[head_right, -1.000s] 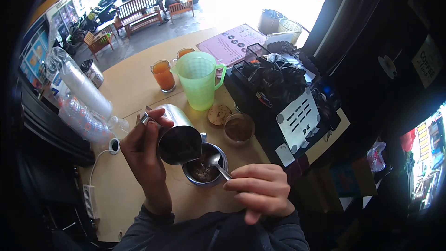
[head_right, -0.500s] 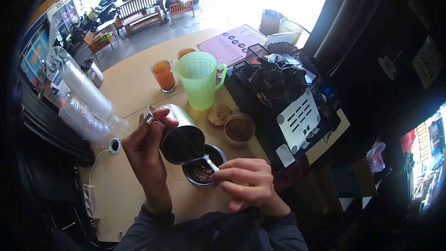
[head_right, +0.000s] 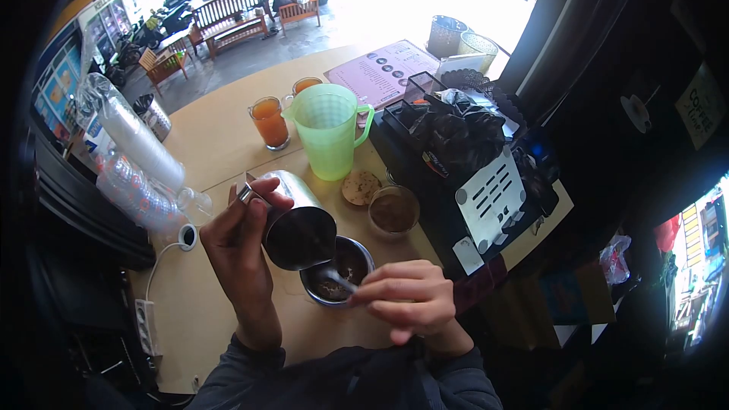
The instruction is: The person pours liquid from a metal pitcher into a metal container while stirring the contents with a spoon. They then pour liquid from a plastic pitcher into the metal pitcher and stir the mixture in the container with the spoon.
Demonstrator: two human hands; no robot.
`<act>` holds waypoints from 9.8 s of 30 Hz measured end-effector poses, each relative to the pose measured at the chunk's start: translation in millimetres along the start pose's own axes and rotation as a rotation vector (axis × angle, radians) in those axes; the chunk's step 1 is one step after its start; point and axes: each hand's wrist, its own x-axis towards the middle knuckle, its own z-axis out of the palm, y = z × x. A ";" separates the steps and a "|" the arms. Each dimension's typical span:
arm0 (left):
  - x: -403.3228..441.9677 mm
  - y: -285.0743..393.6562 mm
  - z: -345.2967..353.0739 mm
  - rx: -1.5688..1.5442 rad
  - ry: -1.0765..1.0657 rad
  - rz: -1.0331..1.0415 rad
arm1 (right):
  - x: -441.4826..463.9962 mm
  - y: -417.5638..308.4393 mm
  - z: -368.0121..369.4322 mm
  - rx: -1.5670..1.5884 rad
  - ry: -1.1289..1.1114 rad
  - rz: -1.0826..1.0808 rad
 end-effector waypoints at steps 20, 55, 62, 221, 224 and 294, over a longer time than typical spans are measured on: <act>-4.5 1.4 5.0 0.071 0.010 0.050 | 12.1 -20.9 1.0 -0.381 -0.033 0.041; -2.8 4.6 0.6 -0.073 0.002 0.000 | 3.7 -4.2 1.2 -0.197 0.093 0.091; -1.1 2.2 0.9 -0.067 0.007 0.000 | 11.5 4.1 0.4 -0.044 0.098 0.107; -5.8 12.5 -1.1 0.164 -0.006 0.085 | 4.9 0.4 -6.3 0.050 0.066 0.080; -6.0 11.3 0.9 0.183 -0.015 0.093 | 13.2 -1.7 6.2 -0.122 0.028 0.135; -5.7 7.8 5.9 0.151 -0.015 0.114 | -6.3 -6.6 -3.3 -0.024 0.310 0.185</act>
